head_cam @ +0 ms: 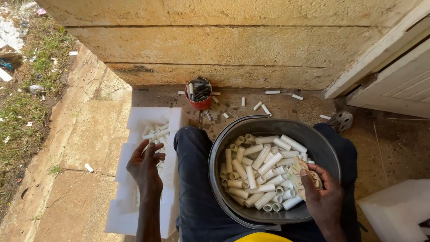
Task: Cleaning small PVC pipe segments one by one using a cloth in a workshop setting.
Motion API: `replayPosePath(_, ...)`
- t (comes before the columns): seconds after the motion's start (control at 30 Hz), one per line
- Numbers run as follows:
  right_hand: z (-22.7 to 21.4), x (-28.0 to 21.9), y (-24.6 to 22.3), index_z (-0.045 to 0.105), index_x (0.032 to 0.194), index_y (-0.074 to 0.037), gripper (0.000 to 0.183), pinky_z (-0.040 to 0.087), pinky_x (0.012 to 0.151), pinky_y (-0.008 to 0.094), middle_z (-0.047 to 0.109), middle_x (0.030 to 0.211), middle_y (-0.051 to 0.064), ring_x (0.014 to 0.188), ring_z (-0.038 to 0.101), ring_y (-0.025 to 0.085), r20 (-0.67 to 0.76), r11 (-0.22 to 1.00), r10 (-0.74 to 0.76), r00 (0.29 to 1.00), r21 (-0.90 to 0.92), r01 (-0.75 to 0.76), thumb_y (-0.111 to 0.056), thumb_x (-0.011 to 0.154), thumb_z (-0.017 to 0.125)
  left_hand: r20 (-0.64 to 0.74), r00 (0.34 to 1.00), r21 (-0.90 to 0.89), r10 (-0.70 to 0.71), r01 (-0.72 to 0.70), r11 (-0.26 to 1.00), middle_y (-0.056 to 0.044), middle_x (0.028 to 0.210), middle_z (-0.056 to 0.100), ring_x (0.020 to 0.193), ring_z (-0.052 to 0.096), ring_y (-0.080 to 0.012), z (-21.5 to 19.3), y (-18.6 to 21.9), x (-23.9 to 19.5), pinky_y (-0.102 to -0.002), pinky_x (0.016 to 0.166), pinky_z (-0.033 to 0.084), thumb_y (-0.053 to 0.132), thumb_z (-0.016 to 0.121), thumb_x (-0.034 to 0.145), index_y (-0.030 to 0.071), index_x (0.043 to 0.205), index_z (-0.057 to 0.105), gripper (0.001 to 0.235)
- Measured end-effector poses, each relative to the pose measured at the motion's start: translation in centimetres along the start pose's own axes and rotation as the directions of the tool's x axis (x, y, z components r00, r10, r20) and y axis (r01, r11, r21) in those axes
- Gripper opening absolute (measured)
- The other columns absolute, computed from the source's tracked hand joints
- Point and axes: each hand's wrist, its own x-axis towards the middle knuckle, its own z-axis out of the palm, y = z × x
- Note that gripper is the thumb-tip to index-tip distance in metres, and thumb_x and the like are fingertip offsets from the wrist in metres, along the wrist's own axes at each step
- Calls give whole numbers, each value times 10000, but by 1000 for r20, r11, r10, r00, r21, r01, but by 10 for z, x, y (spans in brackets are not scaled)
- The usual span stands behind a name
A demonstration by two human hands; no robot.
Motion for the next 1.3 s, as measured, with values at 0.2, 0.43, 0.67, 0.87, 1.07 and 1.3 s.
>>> replayPosePath(0.2,3,-1,10,738,1183,-26,326,583,865,347,766,1136,114,1072,715,221,-47,995,-99,994,-6,99,-233,931,722,740,673,190,6,-218,957,-138,1041,816,792,772,-184,90,-28,-57,-294,752,638,173,660,950,4,1272,646,363)
replayPosePath(0.43,3,-1,9,743,1187,-61,370,602,890,348,777,1162,87,1114,732,221,-41,999,-33,999,27,34,-299,906,716,865,344,433,-366,-880,197,-215,921,695,800,698,-402,176,-150,-71,-521,630,569,-128,594,748,-16,945,606,227)
replayPosePath(0.67,7,-1,7,731,1183,-66,382,656,789,316,787,1158,98,1096,748,205,6,997,-4,1000,76,3,-310,889,718,821,331,510,-466,-792,336,-144,875,700,813,689,-313,171,-135,-72,-439,725,569,-73,599,795,37,964,670,214)
replayPosePath(0.87,9,0,7,731,1158,-60,365,640,834,311,789,1154,111,1100,748,211,8,995,-65,998,71,64,-309,892,721,821,416,553,-391,-412,724,-101,1145,651,1018,612,-230,156,-108,-76,-377,862,522,121,693,799,55,1315,662,520)
replayPosePath(1.07,8,-1,7,725,1158,-48,373,658,799,299,787,1142,117,1089,752,207,18,993,-77,997,86,76,-305,887,723,808,443,485,-388,-126,866,-48,872,693,798,654,-158,145,-52,-92,-284,730,550,112,781,849,65,1032,689,210)
replayPosePath(1.3,8,1,9,737,1139,-59,361,622,876,312,800,1113,101,1064,759,204,20,989,-140,990,46,139,-326,896,718,897,358,430,-260,-561,708,-85,1069,788,963,740,-208,139,-73,-76,-336,822,615,208,794,865,68,1099,713,284)
